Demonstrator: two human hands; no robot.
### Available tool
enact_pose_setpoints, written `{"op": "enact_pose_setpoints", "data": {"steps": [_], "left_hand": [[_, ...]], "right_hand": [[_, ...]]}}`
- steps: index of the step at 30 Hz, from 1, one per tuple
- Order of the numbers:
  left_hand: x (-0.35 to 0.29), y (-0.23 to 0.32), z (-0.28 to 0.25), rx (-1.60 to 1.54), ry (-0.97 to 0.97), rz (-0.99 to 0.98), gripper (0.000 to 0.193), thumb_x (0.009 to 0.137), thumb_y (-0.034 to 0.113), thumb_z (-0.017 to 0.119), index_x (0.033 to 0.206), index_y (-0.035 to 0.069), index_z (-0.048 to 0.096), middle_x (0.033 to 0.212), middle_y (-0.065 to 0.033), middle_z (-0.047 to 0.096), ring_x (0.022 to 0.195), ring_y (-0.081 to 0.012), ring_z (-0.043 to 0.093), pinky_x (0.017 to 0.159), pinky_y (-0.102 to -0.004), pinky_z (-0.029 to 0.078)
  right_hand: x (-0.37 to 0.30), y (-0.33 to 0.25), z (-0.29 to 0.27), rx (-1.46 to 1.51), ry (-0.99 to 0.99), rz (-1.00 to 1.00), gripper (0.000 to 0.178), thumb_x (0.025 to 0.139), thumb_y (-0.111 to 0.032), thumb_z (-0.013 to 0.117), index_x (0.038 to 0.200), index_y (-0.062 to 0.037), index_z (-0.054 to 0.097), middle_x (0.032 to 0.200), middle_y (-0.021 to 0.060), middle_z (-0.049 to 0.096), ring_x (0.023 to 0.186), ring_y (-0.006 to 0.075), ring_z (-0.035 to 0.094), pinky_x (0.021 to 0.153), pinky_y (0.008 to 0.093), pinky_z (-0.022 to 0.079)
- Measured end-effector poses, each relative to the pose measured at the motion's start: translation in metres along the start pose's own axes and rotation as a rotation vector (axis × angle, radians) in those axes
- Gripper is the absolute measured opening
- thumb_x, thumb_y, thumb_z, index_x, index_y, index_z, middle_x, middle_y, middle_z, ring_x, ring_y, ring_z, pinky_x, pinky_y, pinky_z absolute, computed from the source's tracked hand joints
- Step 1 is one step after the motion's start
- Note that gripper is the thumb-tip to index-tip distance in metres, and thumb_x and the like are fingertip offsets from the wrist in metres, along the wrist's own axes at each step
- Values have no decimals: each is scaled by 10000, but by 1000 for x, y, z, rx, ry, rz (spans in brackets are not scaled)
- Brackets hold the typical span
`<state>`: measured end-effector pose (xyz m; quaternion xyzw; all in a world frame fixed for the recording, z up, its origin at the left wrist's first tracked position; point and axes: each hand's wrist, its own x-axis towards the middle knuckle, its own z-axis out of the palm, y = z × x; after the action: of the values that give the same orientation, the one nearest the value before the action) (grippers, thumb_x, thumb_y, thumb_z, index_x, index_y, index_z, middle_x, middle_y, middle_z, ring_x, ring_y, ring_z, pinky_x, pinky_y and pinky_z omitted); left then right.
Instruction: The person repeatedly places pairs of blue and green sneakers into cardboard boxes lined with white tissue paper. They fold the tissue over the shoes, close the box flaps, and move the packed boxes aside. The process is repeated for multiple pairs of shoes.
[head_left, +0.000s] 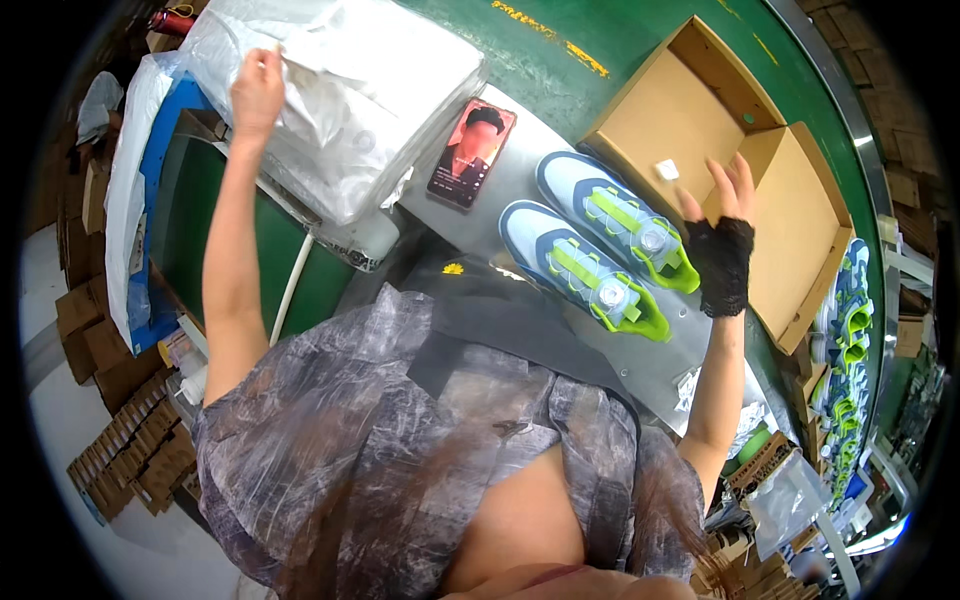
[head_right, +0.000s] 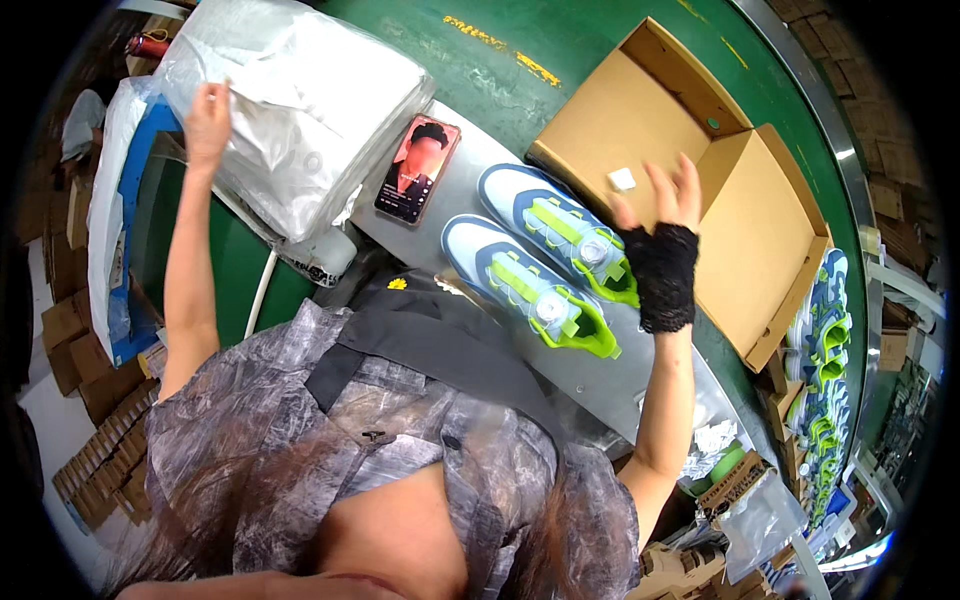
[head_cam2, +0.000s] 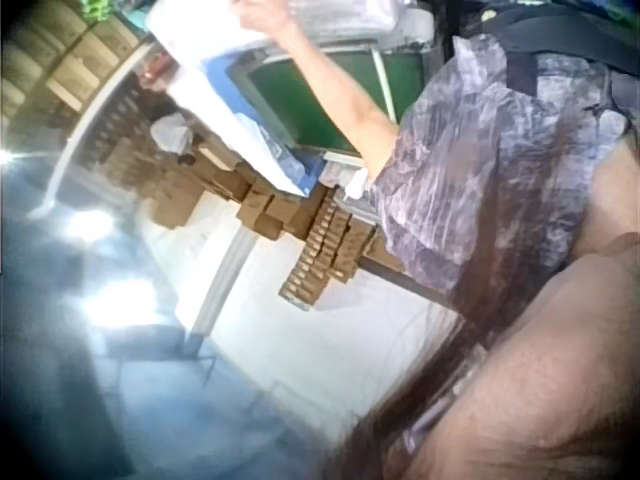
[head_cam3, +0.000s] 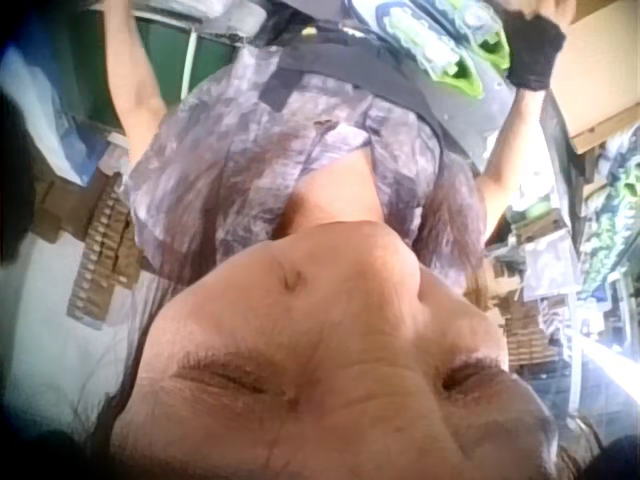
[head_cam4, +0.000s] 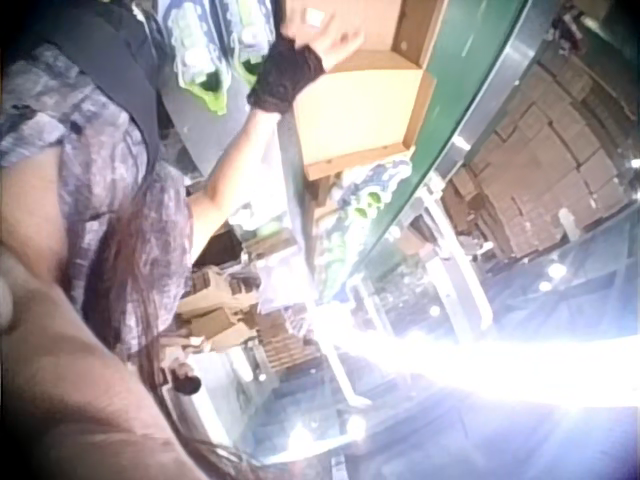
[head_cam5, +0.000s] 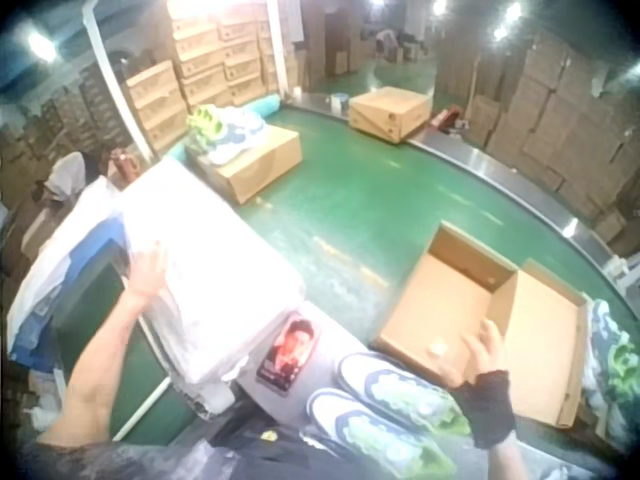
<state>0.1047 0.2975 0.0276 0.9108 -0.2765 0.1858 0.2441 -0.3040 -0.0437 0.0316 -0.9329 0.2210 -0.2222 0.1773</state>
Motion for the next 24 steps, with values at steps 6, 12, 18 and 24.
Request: {"op": "enact_pose_setpoints", "data": {"steps": [6,12,18,24], "left_hand": [[22,149,-60,-928,-316,-45,324,893,298,491,1018,3,538,879,-48,594,787,-143,572,706,-257,450],[49,310,-39,-1097,-669,1036,249,819,133,529,917,-95,540,980,-249,534,852,-298,557,769,-386,467],[4,335,29,-581,-14,1001,545,786,395,589,1128,-15,481,1039,-175,549,970,-283,533,833,-415,423],[-16,294,103,20,-495,1069,861,592,592,666,1282,158,387,1330,-147,329,1258,-311,269,955,-602,202]], "right_hand": [[59,-114,-12,566,-163,-189,770,663,-235,754,1305,-84,356,1274,149,442,1135,275,473,901,371,401],[95,-95,-17,573,349,-73,467,816,-185,623,1199,-21,411,1001,85,585,875,150,574,771,271,461],[66,78,-75,871,827,333,286,697,-16,621,972,0,546,905,129,601,765,224,595,691,319,512],[-58,187,-150,83,1454,862,421,694,-222,687,972,62,548,904,175,596,726,279,592,637,406,515]]}}
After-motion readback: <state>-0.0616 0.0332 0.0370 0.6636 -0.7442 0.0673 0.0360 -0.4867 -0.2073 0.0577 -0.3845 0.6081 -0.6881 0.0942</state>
